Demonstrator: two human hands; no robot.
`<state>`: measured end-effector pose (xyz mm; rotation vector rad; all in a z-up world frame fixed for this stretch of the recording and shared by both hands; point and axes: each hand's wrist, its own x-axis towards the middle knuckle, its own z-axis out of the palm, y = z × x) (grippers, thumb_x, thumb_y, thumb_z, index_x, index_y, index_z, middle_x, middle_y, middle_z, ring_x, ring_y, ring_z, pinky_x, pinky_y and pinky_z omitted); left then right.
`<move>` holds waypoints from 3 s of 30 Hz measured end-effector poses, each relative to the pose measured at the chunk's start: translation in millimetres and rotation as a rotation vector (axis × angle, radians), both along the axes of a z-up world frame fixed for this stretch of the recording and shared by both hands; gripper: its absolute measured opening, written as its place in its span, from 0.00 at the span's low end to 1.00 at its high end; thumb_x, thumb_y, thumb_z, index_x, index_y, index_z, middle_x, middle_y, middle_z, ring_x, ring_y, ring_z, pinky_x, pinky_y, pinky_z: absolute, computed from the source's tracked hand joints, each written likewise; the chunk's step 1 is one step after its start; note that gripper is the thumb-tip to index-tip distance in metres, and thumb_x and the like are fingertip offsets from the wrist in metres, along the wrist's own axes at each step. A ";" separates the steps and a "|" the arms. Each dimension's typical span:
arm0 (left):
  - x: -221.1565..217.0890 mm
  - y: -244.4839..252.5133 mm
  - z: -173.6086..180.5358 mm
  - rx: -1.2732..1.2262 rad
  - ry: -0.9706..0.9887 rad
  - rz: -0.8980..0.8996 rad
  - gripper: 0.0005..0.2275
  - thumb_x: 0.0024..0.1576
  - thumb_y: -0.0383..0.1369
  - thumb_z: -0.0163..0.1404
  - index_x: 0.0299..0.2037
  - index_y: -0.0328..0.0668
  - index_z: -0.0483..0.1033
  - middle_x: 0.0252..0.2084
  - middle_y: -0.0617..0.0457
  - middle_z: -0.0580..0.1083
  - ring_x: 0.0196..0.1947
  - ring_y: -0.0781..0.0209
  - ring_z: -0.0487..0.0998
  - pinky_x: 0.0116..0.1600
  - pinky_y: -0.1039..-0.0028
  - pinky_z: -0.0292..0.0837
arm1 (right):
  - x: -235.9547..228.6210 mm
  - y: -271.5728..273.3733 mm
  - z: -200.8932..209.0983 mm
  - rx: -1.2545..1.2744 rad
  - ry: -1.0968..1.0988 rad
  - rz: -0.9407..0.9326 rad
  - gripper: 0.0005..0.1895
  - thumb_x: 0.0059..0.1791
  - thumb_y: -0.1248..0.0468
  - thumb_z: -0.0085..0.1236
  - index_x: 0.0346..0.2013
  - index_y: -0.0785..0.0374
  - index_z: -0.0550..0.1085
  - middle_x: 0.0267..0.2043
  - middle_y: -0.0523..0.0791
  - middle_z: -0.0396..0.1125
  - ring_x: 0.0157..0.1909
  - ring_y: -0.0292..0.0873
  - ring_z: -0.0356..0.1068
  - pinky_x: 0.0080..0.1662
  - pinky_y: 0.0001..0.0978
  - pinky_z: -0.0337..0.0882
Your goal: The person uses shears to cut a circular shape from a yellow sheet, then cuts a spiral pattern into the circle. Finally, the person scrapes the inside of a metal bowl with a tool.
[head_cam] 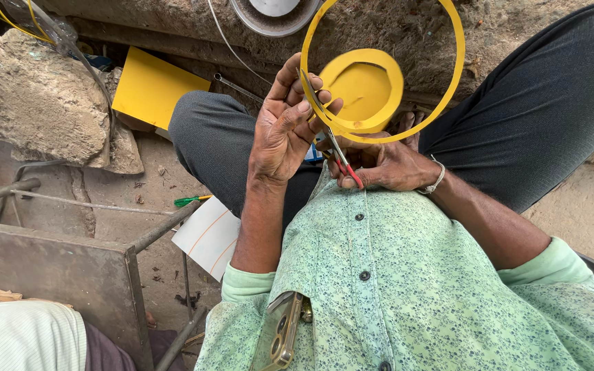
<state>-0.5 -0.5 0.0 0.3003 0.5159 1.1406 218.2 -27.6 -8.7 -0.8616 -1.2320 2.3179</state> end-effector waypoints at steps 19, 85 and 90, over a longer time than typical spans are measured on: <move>-4.1 2.0 0.1 0.050 0.034 0.052 0.32 0.60 0.12 0.49 0.74 0.43 0.56 0.60 0.48 0.74 0.59 0.57 0.78 0.69 0.59 0.76 | -0.2 -0.9 -4.5 0.101 -0.049 0.018 0.40 0.40 0.54 0.71 0.65 0.58 0.71 0.38 0.40 0.73 0.42 0.35 0.73 0.49 0.32 0.78; -9.9 14.4 8.4 -0.018 -0.027 0.149 0.23 0.64 0.24 0.53 0.69 0.37 0.61 0.55 0.43 0.77 0.56 0.53 0.81 0.66 0.60 0.79 | -1.2 -1.9 -12.3 0.156 -0.006 0.040 0.40 0.42 0.55 0.70 0.67 0.59 0.69 0.41 0.41 0.75 0.45 0.36 0.75 0.52 0.34 0.78; -10.9 18.5 8.4 0.079 0.173 0.224 0.17 0.64 0.23 0.56 0.63 0.36 0.70 0.51 0.45 0.79 0.53 0.56 0.82 0.63 0.63 0.82 | -3.0 -0.4 -11.5 0.107 -0.018 0.050 0.39 0.41 0.57 0.70 0.67 0.58 0.69 0.41 0.41 0.75 0.45 0.35 0.75 0.52 0.33 0.78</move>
